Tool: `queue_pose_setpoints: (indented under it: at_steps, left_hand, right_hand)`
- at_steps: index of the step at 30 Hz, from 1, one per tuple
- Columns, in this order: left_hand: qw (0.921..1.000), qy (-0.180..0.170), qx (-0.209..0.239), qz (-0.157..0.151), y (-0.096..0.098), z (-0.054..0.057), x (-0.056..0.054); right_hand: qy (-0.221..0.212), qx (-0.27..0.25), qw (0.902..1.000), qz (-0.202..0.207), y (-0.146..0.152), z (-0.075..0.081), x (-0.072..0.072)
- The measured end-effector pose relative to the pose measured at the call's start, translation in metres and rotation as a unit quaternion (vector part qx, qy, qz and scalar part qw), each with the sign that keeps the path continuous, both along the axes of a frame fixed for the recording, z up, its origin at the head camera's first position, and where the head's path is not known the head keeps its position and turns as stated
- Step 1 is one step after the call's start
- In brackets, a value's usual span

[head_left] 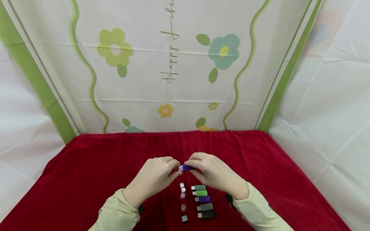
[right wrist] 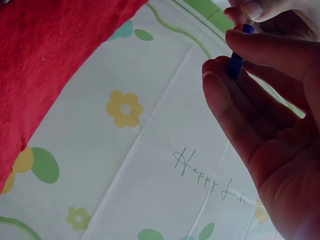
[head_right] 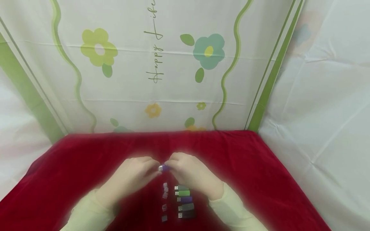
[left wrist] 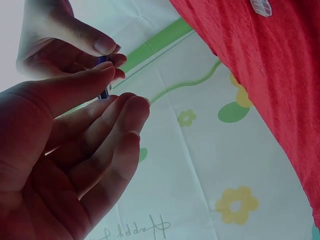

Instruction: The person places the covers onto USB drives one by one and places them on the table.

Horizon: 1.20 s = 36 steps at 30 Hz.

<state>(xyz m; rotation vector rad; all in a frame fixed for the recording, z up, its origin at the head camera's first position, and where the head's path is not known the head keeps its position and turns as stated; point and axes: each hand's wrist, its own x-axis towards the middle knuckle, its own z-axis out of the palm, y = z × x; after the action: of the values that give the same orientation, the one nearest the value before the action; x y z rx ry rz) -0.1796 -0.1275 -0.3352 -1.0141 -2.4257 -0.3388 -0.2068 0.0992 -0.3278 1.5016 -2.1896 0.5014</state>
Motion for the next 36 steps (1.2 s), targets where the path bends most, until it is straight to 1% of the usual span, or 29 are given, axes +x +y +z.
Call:
queue_pose_setpoints:
  at_steps: [3, 6, 10, 14, 16, 18, 21, 24, 26, 30, 33, 36]
  left_hand:
    - [1.0000, -0.003, 0.000, 0.001, 0.000, 0.000, -0.001]
    - [1.0000, -0.003, -0.001, 0.006, -0.001, 0.001, -0.002]
    - [0.9999, -0.003, 0.003, 0.016, -0.003, 0.002, -0.003]
    - [0.9997, -0.006, 0.003, 0.024, -0.005, 0.003, -0.003]
    - [0.9995, -0.008, 0.000, 0.030, -0.006, 0.003, -0.003]
    - [0.9993, -0.009, -0.004, 0.037, -0.006, 0.002, -0.003]
    - [0.9988, -0.018, -0.009, 0.045, -0.007, 0.001, -0.003]
    - [0.9985, -0.026, -0.013, 0.047, -0.006, 0.000, -0.003]
    - [0.9984, -0.026, -0.015, 0.048, -0.006, -0.001, -0.003]
    - [0.9981, -0.026, -0.021, 0.052, -0.006, -0.001, -0.003]
    - [0.9977, -0.031, -0.026, 0.055, -0.006, -0.002, -0.003]
    - [0.9970, -0.043, -0.027, 0.058, -0.005, -0.003, -0.003]
  right_hand:
    - [-0.014, 0.001, 0.9999, -0.005, 0.002, 0.000, -0.001]
    - [-0.018, 0.001, 0.9998, -0.011, 0.003, 0.001, -0.003]
    - [-0.015, -0.002, 0.9997, -0.018, 0.004, -0.001, -0.007]
    - [-0.003, -0.001, 0.9997, -0.023, 0.005, -0.003, -0.012]
    - [0.001, 0.005, 0.9994, -0.033, 0.006, -0.005, -0.015]
    - [-0.004, 0.018, 0.9986, -0.050, 0.008, -0.008, -0.019]
    - [-0.031, 0.056, 0.9943, -0.086, 0.010, -0.019, -0.027]
    - [-0.059, 0.099, 0.9863, -0.118, 0.010, -0.031, -0.035]
    - [-0.071, 0.122, 0.9813, -0.131, 0.010, -0.039, -0.039]
    - [-0.087, 0.149, 0.9751, -0.139, 0.010, -0.051, -0.043]
    - [-0.098, 0.164, 0.9711, -0.143, 0.009, -0.056, -0.044]
    - [-0.109, 0.175, 0.9674, -0.147, 0.009, -0.059, -0.044]
